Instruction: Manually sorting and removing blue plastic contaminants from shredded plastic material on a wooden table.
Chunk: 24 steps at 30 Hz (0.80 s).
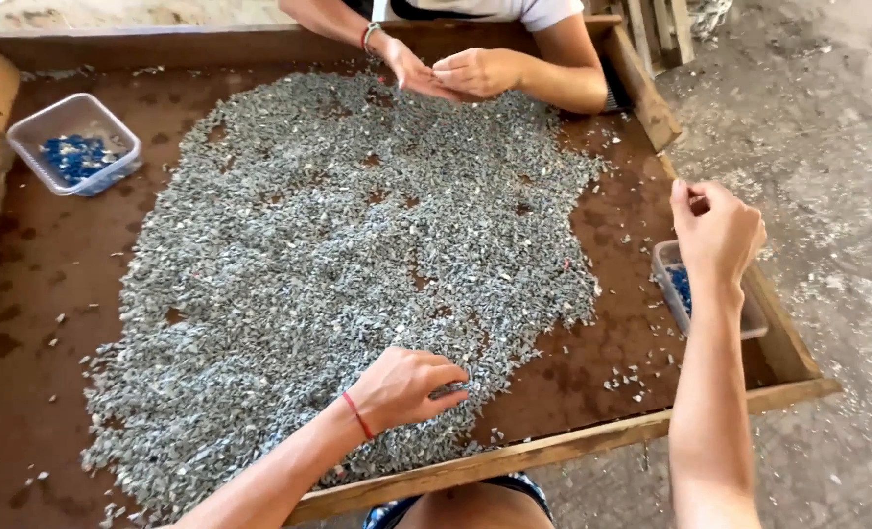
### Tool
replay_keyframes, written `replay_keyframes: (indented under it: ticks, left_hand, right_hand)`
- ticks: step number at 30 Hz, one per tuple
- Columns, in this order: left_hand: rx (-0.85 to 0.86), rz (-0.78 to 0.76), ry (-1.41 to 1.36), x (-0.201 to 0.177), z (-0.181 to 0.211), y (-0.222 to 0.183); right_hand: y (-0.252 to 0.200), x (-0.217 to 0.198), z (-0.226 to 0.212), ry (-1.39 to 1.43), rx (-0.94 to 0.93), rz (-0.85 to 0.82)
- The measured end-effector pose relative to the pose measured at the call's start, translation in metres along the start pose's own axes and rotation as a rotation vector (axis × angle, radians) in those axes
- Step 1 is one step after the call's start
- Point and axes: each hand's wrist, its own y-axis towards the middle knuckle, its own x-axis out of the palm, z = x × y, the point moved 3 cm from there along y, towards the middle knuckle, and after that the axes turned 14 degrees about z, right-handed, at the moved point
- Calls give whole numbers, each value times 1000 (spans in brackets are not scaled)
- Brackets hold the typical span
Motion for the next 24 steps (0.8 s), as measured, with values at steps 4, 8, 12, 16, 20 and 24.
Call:
replay_keyframes:
  ticks: [4,8,12,16,20,24]
  left_hand:
    - [-2,31,-29,-8,-2,5]
    - [-135,99,56,0,-26,-5]
    - [-82,179,43,2,-32,-9]
    - [49,194,79,10,-32,-11]
    - [166,136,51,-19,-5,8]
    - [122,114,46,-17,-10,6]
  right_hand:
    - [-1,4,-34,192,-137,-37]
    - [-30,27,-91,474,-133,-201]
    - [-62,21,-182,720,-338,-375]
    - [-104,68,-222,788,-617,-580]
    - [-97,81,-253,686,-788,-824]
    - [-102,89,-259,673,-805,-857]
